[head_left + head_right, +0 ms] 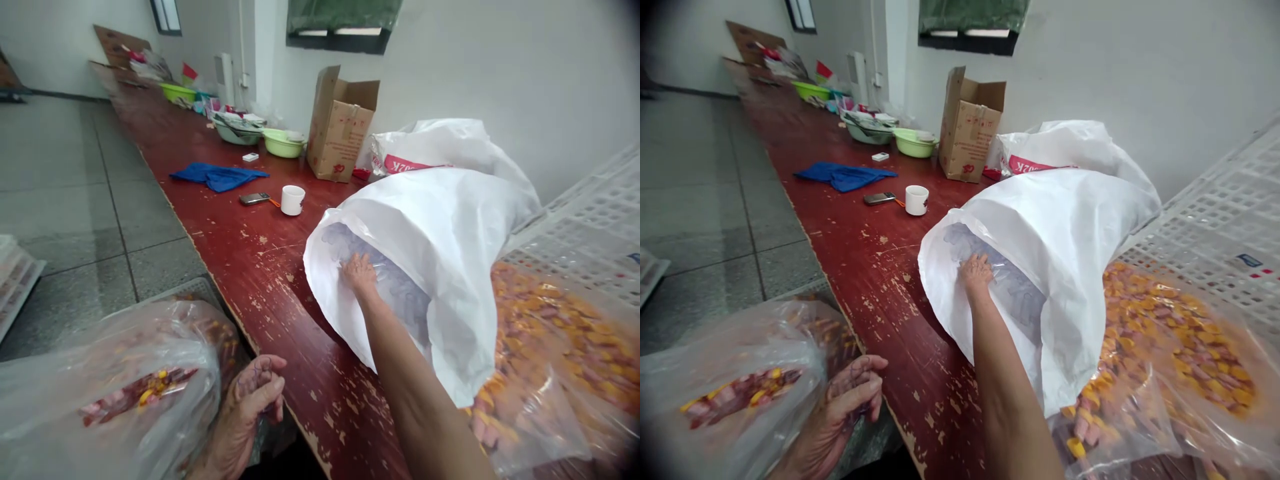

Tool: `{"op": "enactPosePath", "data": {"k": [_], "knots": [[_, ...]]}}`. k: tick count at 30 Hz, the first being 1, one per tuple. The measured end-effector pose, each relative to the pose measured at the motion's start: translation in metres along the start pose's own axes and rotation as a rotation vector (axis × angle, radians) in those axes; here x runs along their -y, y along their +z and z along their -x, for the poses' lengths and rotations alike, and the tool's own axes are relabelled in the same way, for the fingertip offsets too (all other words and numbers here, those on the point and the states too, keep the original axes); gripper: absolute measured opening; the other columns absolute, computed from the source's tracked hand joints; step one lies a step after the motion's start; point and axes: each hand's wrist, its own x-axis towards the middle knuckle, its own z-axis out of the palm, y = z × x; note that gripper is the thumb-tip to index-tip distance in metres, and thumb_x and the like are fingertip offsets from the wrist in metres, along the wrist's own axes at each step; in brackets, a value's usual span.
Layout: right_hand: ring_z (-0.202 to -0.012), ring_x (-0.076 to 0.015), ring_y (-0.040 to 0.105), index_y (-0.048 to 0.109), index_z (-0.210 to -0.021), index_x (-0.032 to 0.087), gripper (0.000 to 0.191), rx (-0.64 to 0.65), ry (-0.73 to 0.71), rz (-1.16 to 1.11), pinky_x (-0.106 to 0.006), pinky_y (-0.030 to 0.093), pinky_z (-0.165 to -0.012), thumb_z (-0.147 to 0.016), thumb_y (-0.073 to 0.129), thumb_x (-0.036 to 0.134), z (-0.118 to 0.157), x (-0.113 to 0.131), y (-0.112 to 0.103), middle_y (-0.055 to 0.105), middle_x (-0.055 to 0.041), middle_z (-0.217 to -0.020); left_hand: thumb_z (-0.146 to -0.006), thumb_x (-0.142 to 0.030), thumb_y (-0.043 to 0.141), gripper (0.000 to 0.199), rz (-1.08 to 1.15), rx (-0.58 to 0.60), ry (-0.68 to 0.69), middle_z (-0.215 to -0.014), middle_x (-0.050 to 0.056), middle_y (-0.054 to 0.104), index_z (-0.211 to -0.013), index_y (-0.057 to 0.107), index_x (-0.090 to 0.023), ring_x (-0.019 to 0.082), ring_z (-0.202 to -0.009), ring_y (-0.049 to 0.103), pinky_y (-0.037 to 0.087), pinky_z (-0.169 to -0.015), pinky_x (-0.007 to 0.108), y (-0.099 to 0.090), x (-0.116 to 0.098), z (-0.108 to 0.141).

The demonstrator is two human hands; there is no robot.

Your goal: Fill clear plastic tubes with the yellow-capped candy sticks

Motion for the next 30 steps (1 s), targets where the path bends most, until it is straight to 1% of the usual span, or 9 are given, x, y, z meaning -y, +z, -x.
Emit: {"op": "enactPosePath", "data": {"k": [4,10,13,16,21,24,26,28,30], "knots": [[-0.102,-0.0309,0.054,0.052,-0.117,0.014,0.034,-0.009,0.145,-0.015,-0.042,0.047,-0.074,-0.088,0.038,0.024,0.009,0.001,0.004,0.047,-0.0207,-0.119,-0.064,-0.032,0.073,0.035,0.015,-0.003,-0.012,-0.057,-0.004,0.051,-0.094,0.062,-0.018,0.009,-0.049,0.047,0.037,-0.048,0.022,-0.001,0.000,-0.002],[-0.100,-0.0279,0.053,0.059,-0.100,0.019,0.029,-0.047,0.091,-0.052,-0.040,0.046,-0.073,-0.087,0.033,0.016,0.039,-0.004,0.004,0.051,-0.0142,-0.114,-0.070,-0.031,0.068,0.025,-0.025,0.062,-0.014,-0.057,-0.002,0.056,-0.090,0.064,-0.016,0.011,-0.051,0.051,0.038,-0.051,0.022,-0.003,0.000,-0.004],[-0.101,-0.0266,0.052,0.056,-0.104,0.020,0.034,-0.088,0.061,-0.097,-0.042,0.043,-0.080,-0.086,0.030,0.009,0.059,-0.008,0.009,0.052,-0.0127,-0.112,-0.072,-0.030,0.066,0.023,-0.029,0.111,0.001,-0.058,0.000,0.059,-0.089,0.064,-0.016,0.012,-0.055,0.054,0.040,-0.053,0.023,-0.005,0.003,-0.004],[-0.108,-0.0254,0.048,0.048,-0.118,0.019,0.041,-0.117,0.012,-0.183,-0.040,0.042,-0.087,-0.082,0.033,0.005,0.079,-0.016,0.013,0.045,-0.0135,-0.125,-0.072,-0.030,0.066,0.022,-0.009,0.146,0.006,-0.064,0.002,0.062,-0.088,0.064,-0.015,0.013,-0.059,0.058,0.042,-0.055,0.023,-0.003,0.004,-0.006],[-0.113,-0.0194,0.049,0.039,-0.125,0.012,0.043,-0.137,-0.037,-0.463,-0.034,0.043,-0.094,-0.082,0.033,0.007,0.118,-0.022,0.014,0.047,-0.0146,-0.125,-0.069,-0.029,0.070,0.025,-0.006,0.167,0.004,-0.092,0.007,0.067,-0.089,0.065,-0.014,0.011,-0.060,0.060,0.045,-0.054,0.023,0.015,0.002,-0.012],[-0.104,-0.0164,0.057,0.033,-0.128,0.017,0.038,-0.116,-0.131,-0.957,-0.034,0.048,-0.091,-0.090,0.032,0.020,0.156,-0.007,0.008,0.050,-0.0127,-0.126,-0.070,-0.029,0.071,0.030,0.016,0.186,0.032,-0.099,0.008,0.067,-0.096,0.065,-0.014,0.011,-0.061,0.060,0.047,-0.056,0.023,0.034,0.003,-0.019],[-0.108,-0.0172,0.056,0.030,-0.131,0.021,0.040,-0.096,-0.213,-1.271,-0.036,0.048,-0.092,-0.091,0.035,0.025,0.183,0.007,0.004,0.049,-0.0113,-0.129,-0.070,-0.027,0.072,0.033,0.087,0.194,0.071,-0.098,0.007,0.068,-0.099,0.065,-0.015,0.012,-0.069,0.062,0.049,-0.063,0.024,0.046,0.007,-0.023],[-0.117,-0.0184,0.051,0.030,-0.132,0.023,0.042,-0.124,-0.245,-1.339,-0.038,0.045,-0.098,-0.091,0.037,0.026,0.205,0.018,0.001,0.048,-0.0101,-0.131,-0.069,-0.025,0.073,0.032,0.182,0.209,0.103,-0.098,0.006,0.069,-0.098,0.067,-0.016,0.014,-0.082,0.064,0.049,-0.074,0.025,0.057,0.011,-0.027],[-0.124,-0.0189,0.044,0.030,-0.134,0.022,0.044,-0.197,-0.247,-1.256,-0.041,0.039,-0.104,-0.090,0.038,0.025,0.220,0.022,0.001,0.044,-0.0105,-0.134,-0.068,-0.024,0.074,0.031,0.248,0.249,0.108,-0.103,0.006,0.069,-0.097,0.068,-0.017,0.017,-0.094,0.062,0.048,-0.084,0.027,0.063,0.016,-0.028]]}}
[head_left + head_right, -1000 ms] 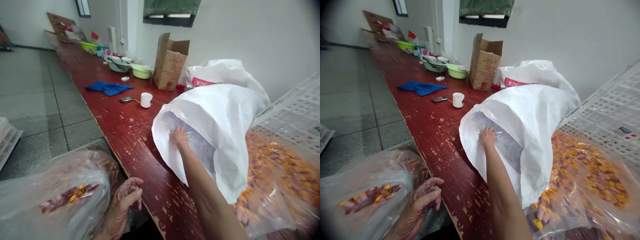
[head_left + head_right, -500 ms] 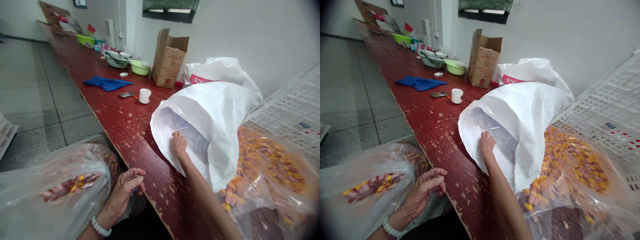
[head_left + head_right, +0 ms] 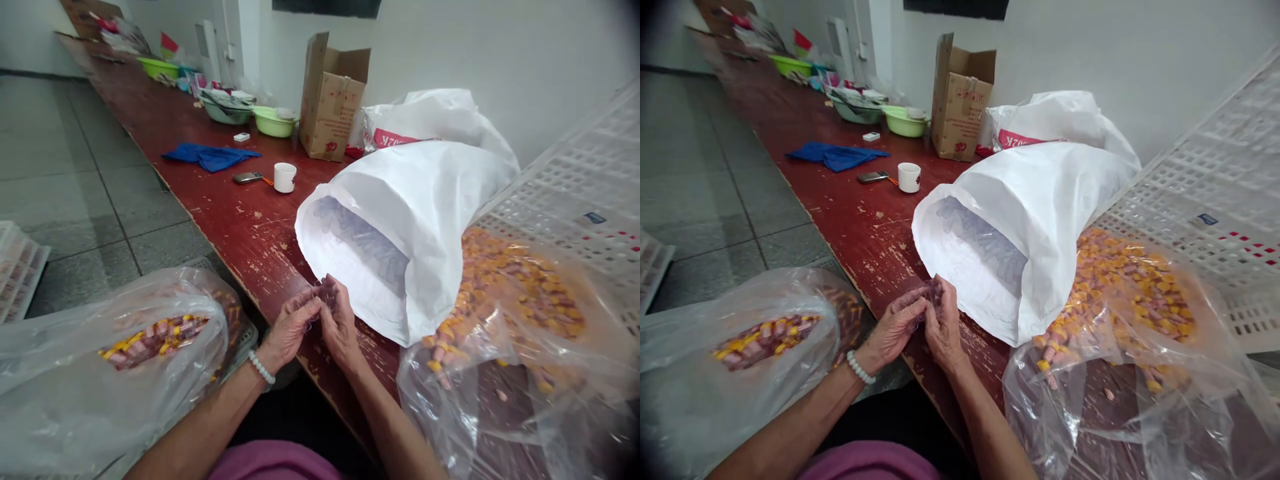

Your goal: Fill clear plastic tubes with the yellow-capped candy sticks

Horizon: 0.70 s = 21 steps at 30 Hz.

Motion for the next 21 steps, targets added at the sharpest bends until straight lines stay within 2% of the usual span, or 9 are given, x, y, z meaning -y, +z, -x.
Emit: {"op": "enactPosePath", "data": {"k": [2,6,9,12,14,17,19,21], "knots": [[-0.130,-0.0196,0.036,0.025,-0.138,0.021,0.050,0.006,-0.060,0.148,-0.043,0.033,-0.109,-0.089,0.037,0.024,0.008,0.001,0.000,0.038,-0.0113,-0.138,-0.068,-0.024,0.074,0.035,0.021,0.051,-0.015,-0.110,0.006,0.067,-0.101,0.067,-0.018,0.020,-0.102,0.061,0.046,-0.090,0.030,0.002,0.005,0.001],[-0.139,-0.0236,0.016,0.004,-0.145,0.017,0.070,0.089,-0.178,0.426,-0.050,0.023,-0.112,-0.084,0.036,0.022,0.018,-0.006,-0.005,0.019,-0.0117,-0.149,-0.068,-0.022,0.073,0.049,-0.052,0.118,0.013,-0.121,0.007,0.062,-0.115,0.061,-0.020,0.023,-0.112,0.056,0.043,-0.098,0.035,0.000,0.006,0.002],[-0.140,-0.0292,0.011,-0.007,-0.145,0.012,0.085,0.162,-0.180,0.579,-0.055,0.019,-0.111,-0.080,0.045,0.028,0.025,-0.011,-0.007,0.012,-0.0156,-0.151,-0.062,-0.018,0.077,0.056,-0.242,0.142,0.062,-0.116,0.010,0.064,-0.116,0.060,-0.017,0.024,-0.108,0.058,0.044,-0.097,0.036,-0.003,0.003,0.001],[-0.139,-0.0315,0.009,-0.011,-0.145,0.008,0.097,0.243,-0.150,0.617,-0.055,0.020,-0.110,-0.074,0.052,0.030,0.029,-0.011,-0.011,0.008,-0.0195,-0.151,-0.059,-0.016,0.078,0.056,-0.366,0.165,0.090,-0.108,0.010,0.067,-0.113,0.060,-0.015,0.023,-0.102,0.061,0.046,-0.093,0.035,-0.004,0.000,-0.001],[-0.139,-0.0300,0.010,-0.004,-0.145,0.008,0.095,0.291,-0.171,0.599,-0.053,0.020,-0.111,-0.072,0.053,0.025,0.025,-0.007,-0.021,0.010,-0.0187,-0.151,-0.061,-0.016,0.076,0.054,-0.353,0.148,0.083,-0.104,0.009,0.067,-0.111,0.059,-0.016,0.021,-0.097,0.062,0.050,-0.084,0.031,-0.005,0.000,-0.002],[-0.138,-0.0257,0.018,0.018,-0.144,0.015,0.080,0.344,-0.193,0.547,-0.046,0.026,-0.110,-0.072,0.051,0.021,0.003,-0.002,-0.050,0.017,-0.0127,-0.151,-0.062,-0.017,0.075,0.054,-0.317,0.072,0.032,-0.098,0.005,0.066,-0.112,0.056,-0.019,0.017,-0.081,0.063,0.050,-0.056,0.022,-0.009,0.000,-0.004],[-0.134,-0.0226,0.029,0.028,-0.140,0.018,0.068,0.296,-0.126,0.584,-0.040,0.034,-0.105,-0.075,0.047,0.018,-0.022,-0.007,-0.075,0.025,-0.0098,-0.148,-0.061,-0.017,0.074,0.056,-0.304,0.033,0.008,-0.094,0.004,0.064,-0.112,0.054,-0.020,0.016,-0.074,0.062,0.046,-0.047,0.020,-0.012,0.000,-0.005],[-0.125,-0.0199,0.040,0.035,-0.137,0.016,0.059,0.187,-0.012,0.785,-0.035,0.039,-0.099,-0.078,0.040,0.012,-0.052,-0.020,-0.096,0.036,-0.0101,-0.142,-0.058,-0.014,0.074,0.057,-0.289,0.019,0.016,-0.093,0.004,0.062,-0.111,0.054,-0.019,0.016,-0.075,0.061,0.046,-0.046,0.019,-0.014,-0.002,-0.005]]}}
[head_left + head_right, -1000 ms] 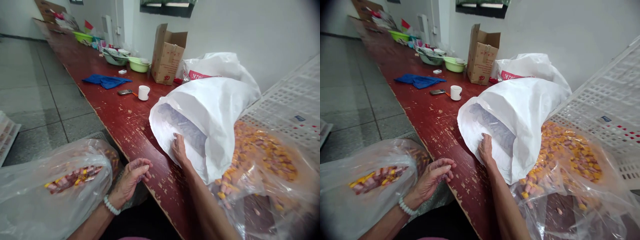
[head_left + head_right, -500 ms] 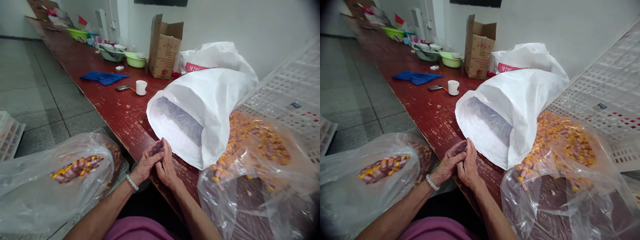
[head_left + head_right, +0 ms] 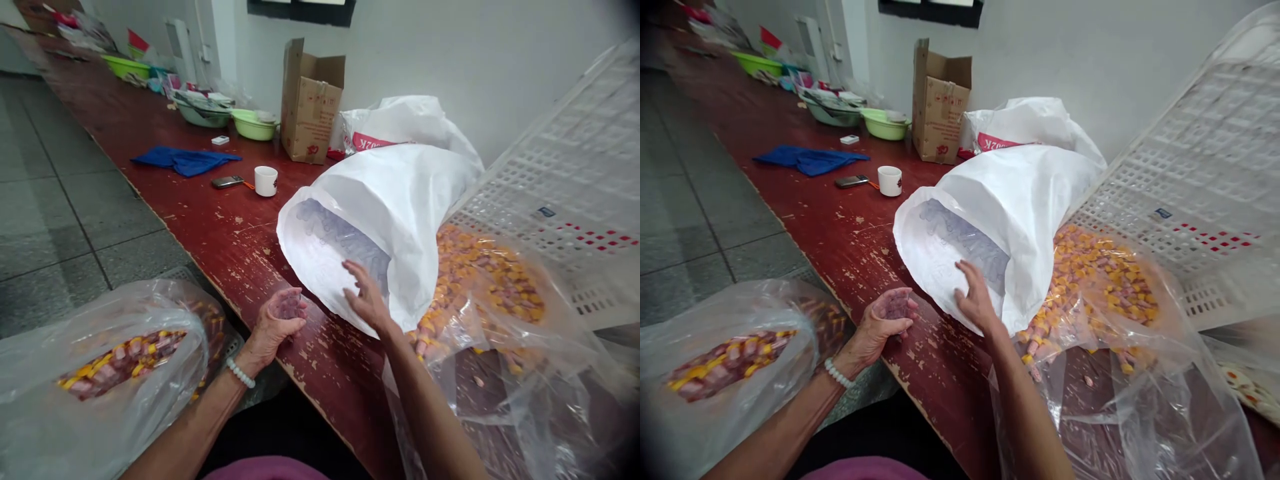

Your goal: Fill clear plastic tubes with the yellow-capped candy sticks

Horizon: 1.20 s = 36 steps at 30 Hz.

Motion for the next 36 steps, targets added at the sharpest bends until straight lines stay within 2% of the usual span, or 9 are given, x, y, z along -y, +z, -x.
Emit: {"op": "enactPosePath", "data": {"k": [3,6,10,17,21,24,26,30,36], "knots": [[-0.116,-0.0198,0.046,0.047,-0.129,0.015,0.056,-0.018,0.171,0.334,-0.032,0.040,-0.094,-0.075,0.036,0.000,-0.039,-0.036,0.001,0.048,-0.0102,-0.132,-0.055,-0.009,0.073,0.057,0.020,0.002,-0.007,-0.092,0.004,0.061,-0.108,0.055,-0.017,0.015,-0.076,0.060,0.047,-0.050,0.019,0.000,-0.003,0.000],[-0.111,-0.0250,0.047,0.055,-0.122,0.022,0.052,0.008,0.168,0.419,-0.036,0.040,-0.088,-0.077,0.040,0.001,-0.065,-0.056,0.013,0.052,-0.0089,-0.126,-0.052,-0.008,0.074,0.058,0.018,0.002,-0.044,-0.089,0.004,0.062,-0.106,0.055,-0.016,0.014,-0.075,0.060,0.047,-0.051,0.019,0.002,-0.005,0.000],[-0.108,-0.0290,0.045,0.060,-0.114,0.027,0.037,-0.013,0.123,0.480,-0.041,0.038,-0.084,-0.085,0.042,0.012,-0.079,-0.064,0.019,0.053,-0.0101,-0.121,-0.053,-0.012,0.075,0.050,-0.065,-0.026,-0.062,-0.083,0.002,0.061,-0.099,0.055,-0.015,0.012,-0.066,0.058,0.045,-0.046,0.019,0.004,-0.005,0.001],[-0.105,-0.0270,0.047,0.058,-0.106,0.021,0.023,-0.030,-0.001,0.447,-0.038,0.039,-0.084,-0.085,0.052,0.019,-0.080,-0.066,0.014,0.062,-0.0083,-0.106,-0.059,-0.018,0.074,0.041,-0.131,-0.081,-0.017,-0.082,0.000,0.060,-0.096,0.055,-0.016,0.008,-0.057,0.053,0.044,-0.041,0.018,0.004,0.002,-0.002],[-0.089,-0.0210,0.056,0.050,-0.113,0.017,0.024,-0.136,-0.014,0.292,-0.034,0.045,-0.077,-0.090,0.046,0.024,-0.060,-0.039,0.017,0.062,-0.0096,-0.104,-0.059,-0.020,0.077,0.044,-0.060,-0.048,-0.025,-0.083,0.000,0.061,-0.097,0.055,-0.016,0.010,-0.061,0.057,0.049,-0.045,0.021,-0.001,0.000,-0.006],[-0.078,-0.0160,0.059,0.045,-0.115,0.018,0.025,-0.277,-0.182,-0.039,-0.032,0.050,-0.072,-0.091,0.045,0.024,-0.027,-0.001,0.016,0.059,-0.0095,-0.106,-0.060,-0.020,0.078,0.042,0.041,-0.020,-0.108,-0.082,0.000,0.061,-0.096,0.057,-0.016,0.012,-0.061,0.060,0.051,-0.048,0.022,-0.005,-0.007,-0.005],[-0.093,-0.0175,0.060,0.045,-0.117,0.020,0.026,-0.301,-0.372,-0.151,-0.033,0.051,-0.079,-0.090,0.045,0.019,0.001,0.023,0.014,0.056,-0.0108,-0.116,-0.061,-0.021,0.078,0.039,0.122,0.049,-0.194,-0.081,0.001,0.062,-0.095,0.059,-0.015,0.012,-0.060,0.062,0.052,-0.051,0.023,-0.006,-0.010,-0.002],[-0.111,-0.0225,0.053,0.045,-0.123,0.020,0.038,-0.287,-0.633,-0.069,-0.036,0.049,-0.088,-0.086,0.053,0.015,0.050,0.051,0.014,0.053,-0.0131,-0.122,-0.063,-0.023,0.078,0.034,0.277,0.178,-0.254,-0.083,0.003,0.065,-0.093,0.062,-0.016,0.014,-0.066,0.064,0.055,-0.057,0.028,-0.003,-0.008,0.006],[-0.114,-0.0227,0.052,0.050,-0.122,0.021,0.039,-0.286,-0.693,-0.092,-0.041,0.049,-0.091,-0.085,0.053,0.010,0.077,0.058,0.012,0.058,-0.0123,-0.118,-0.064,-0.014,0.076,0.027,0.333,0.278,-0.196,-0.081,0.002,0.065,-0.088,0.065,-0.016,0.013,-0.069,0.063,0.054,-0.060,0.025,0.005,-0.004,0.014]]}}
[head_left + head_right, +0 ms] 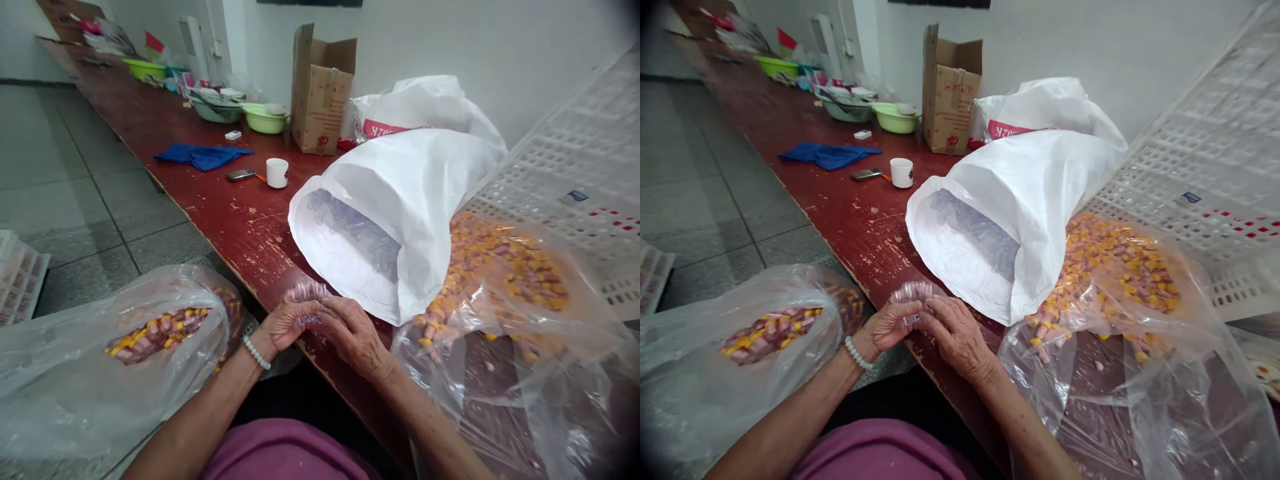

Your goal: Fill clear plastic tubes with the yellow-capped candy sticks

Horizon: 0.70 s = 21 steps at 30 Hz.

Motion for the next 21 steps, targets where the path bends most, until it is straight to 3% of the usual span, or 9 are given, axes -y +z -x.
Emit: {"op": "enactPosePath", "data": {"k": [3,7,11,13,16,17,18,21], "knots": [[-0.121,-0.0243,0.048,0.053,-0.118,0.020,0.039,-0.024,0.057,-0.107,-0.045,0.044,-0.098,-0.081,0.050,0.005,0.001,0.010,-0.002,0.055,-0.0123,-0.123,-0.060,-0.009,0.075,0.030,-0.049,0.015,0.052,-0.080,0.002,0.067,-0.087,0.066,-0.016,0.012,-0.069,0.063,0.051,-0.059,0.021,0.005,0.000,0.002],[-0.116,-0.0204,0.051,0.053,-0.114,0.020,0.042,-0.086,0.247,-0.240,-0.040,0.047,-0.096,-0.078,0.042,0.000,0.005,0.031,-0.006,0.055,-0.0111,-0.118,-0.054,-0.004,0.076,0.037,-0.141,-0.085,0.167,-0.081,0.000,0.068,-0.087,0.063,-0.017,0.013,-0.073,0.064,0.053,-0.063,0.021,0.013,0.006,0.007],[-0.109,-0.0179,0.054,0.053,-0.112,0.022,0.041,-0.195,0.393,-0.168,-0.035,0.048,-0.091,-0.077,0.044,0.003,0.026,0.036,-0.034,0.056,-0.0087,-0.114,-0.051,-0.008,0.079,0.046,-0.315,-0.168,0.187,-0.077,-0.001,0.066,-0.091,0.059,-0.018,0.014,-0.066,0.063,0.051,-0.049,0.021,0.019,0.017,0.008],[-0.104,-0.0180,0.056,0.055,-0.105,0.022,0.033,-0.330,0.550,0.005,-0.036,0.048,-0.090,-0.077,0.046,0.006,0.053,0.025,-0.062,0.059,-0.0072,-0.108,-0.050,-0.010,0.081,0.049,-0.376,-0.178,0.168,-0.077,-0.001,0.065,-0.092,0.057,-0.017,0.014,-0.063,0.062,0.050,-0.045,0.021,0.021,0.022,0.006],[-0.091,-0.0191,0.058,0.057,-0.095,0.019,0.020,-0.495,0.908,0.337,-0.037,0.048,-0.083,-0.080,0.044,0.014,0.110,-0.008,-0.109,0.061,-0.0070,-0.095,-0.049,-0.012,0.082,0.049,-0.410,-0.171,0.123,-0.076,-0.001,0.064,-0.091,0.056,-0.016,0.013,-0.060,0.060,0.050,-0.044,0.022,0.024,0.029,0.003],[-0.089,-0.0198,0.059,0.057,-0.094,0.017,0.020,-0.476,1.063,0.428,-0.038,0.048,-0.081,-0.080,0.042,0.017,0.129,-0.022,-0.121,0.061,-0.0081,-0.093,-0.049,-0.012,0.082,0.049,-0.415,-0.165,0.116,-0.076,-0.001,0.064,-0.091,0.056,-0.016,0.012,-0.059,0.060,0.050,-0.044,0.022,0.026,0.031,0.002],[-0.088,-0.0206,0.059,0.059,-0.092,0.017,0.022,-0.359,1.175,0.465,-0.039,0.048,-0.081,-0.080,0.040,0.018,0.146,-0.036,-0.130,0.062,-0.0089,-0.092,-0.049,-0.012,0.082,0.049,-0.419,-0.157,0.111,-0.075,-0.002,0.064,-0.090,0.056,-0.016,0.012,-0.059,0.059,0.050,-0.044,0.021,0.028,0.033,0.002],[-0.085,-0.0220,0.060,0.063,-0.086,0.016,0.023,-0.196,1.236,0.431,-0.039,0.047,-0.082,-0.076,0.043,0.018,0.175,-0.072,-0.136,0.065,-0.0093,-0.089,-0.048,-0.011,0.082,0.050,-0.430,-0.137,0.097,-0.075,-0.002,0.065,-0.090,0.056,-0.016,0.012,-0.060,0.059,0.050,-0.045,0.021,0.037,0.037,0.002]]}}
